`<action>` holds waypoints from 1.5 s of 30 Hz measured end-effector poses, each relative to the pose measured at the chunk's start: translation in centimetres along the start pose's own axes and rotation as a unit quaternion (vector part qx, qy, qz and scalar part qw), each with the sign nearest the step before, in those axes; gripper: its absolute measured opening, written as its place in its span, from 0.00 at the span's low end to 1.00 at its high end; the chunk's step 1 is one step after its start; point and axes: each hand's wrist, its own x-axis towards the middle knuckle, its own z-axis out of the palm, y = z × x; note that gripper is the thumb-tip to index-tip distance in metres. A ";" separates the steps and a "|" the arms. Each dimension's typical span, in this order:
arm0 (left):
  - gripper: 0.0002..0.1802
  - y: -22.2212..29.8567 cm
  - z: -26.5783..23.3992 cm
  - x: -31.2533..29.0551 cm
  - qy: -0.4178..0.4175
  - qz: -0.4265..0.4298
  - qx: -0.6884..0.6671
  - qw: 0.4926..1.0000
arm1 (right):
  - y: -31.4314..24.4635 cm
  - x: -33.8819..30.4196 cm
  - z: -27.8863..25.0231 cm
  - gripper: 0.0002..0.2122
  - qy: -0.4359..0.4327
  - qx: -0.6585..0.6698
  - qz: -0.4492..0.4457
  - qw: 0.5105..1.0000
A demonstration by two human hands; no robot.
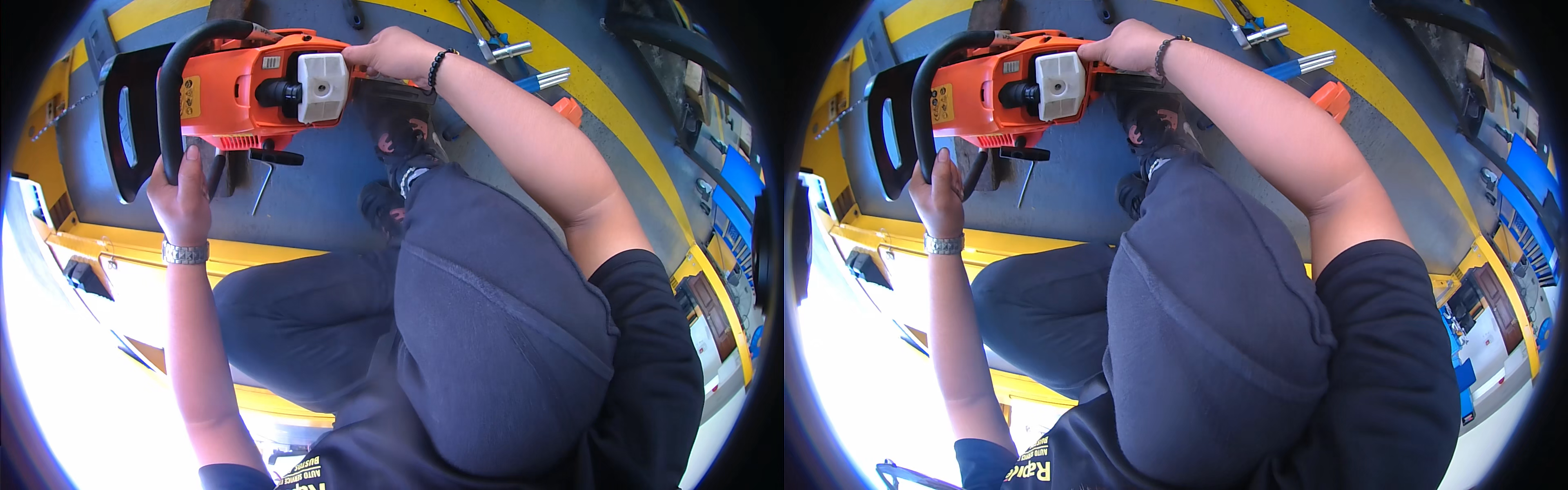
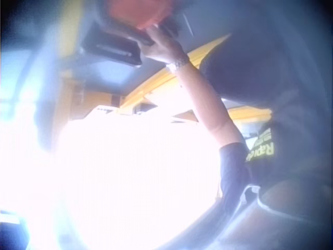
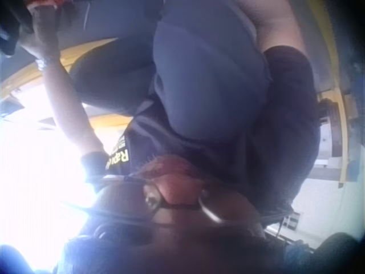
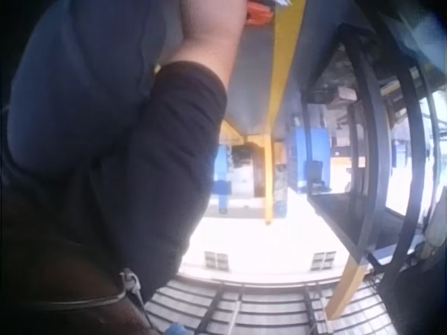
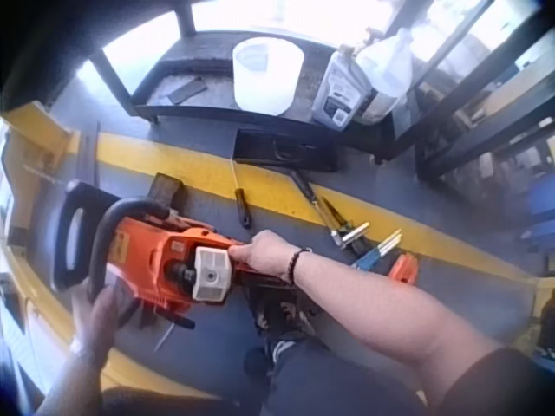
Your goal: The person is repairing a chainsaw. They use a wrench to tighten a bolt on the chainsaw, then pull the starter cord multiple times to attempt to start the engine.
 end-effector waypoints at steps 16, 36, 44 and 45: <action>0.20 -0.2 0.4 0.0 0.012 -0.007 -0.014 1.000 | 1.2 0.4 0.6 0.25 0.010 0.056 -0.027 0.998; 0.18 -1.1 -0.1 0.1 0.010 -0.004 -0.025 1.000 | 0.2 -0.9 1.2 0.25 0.046 0.098 0.005 0.994; 0.19 -0.8 0.1 0.2 0.019 -0.013 -0.010 1.000 | 0.4 -0.2 0.9 0.25 0.031 0.072 0.023 0.997; 0.19 -0.9 0.1 0.2 0.019 -0.011 -0.009 1.000 | 0.2 -0.4 0.9 0.25 0.037 0.057 0.023 0.997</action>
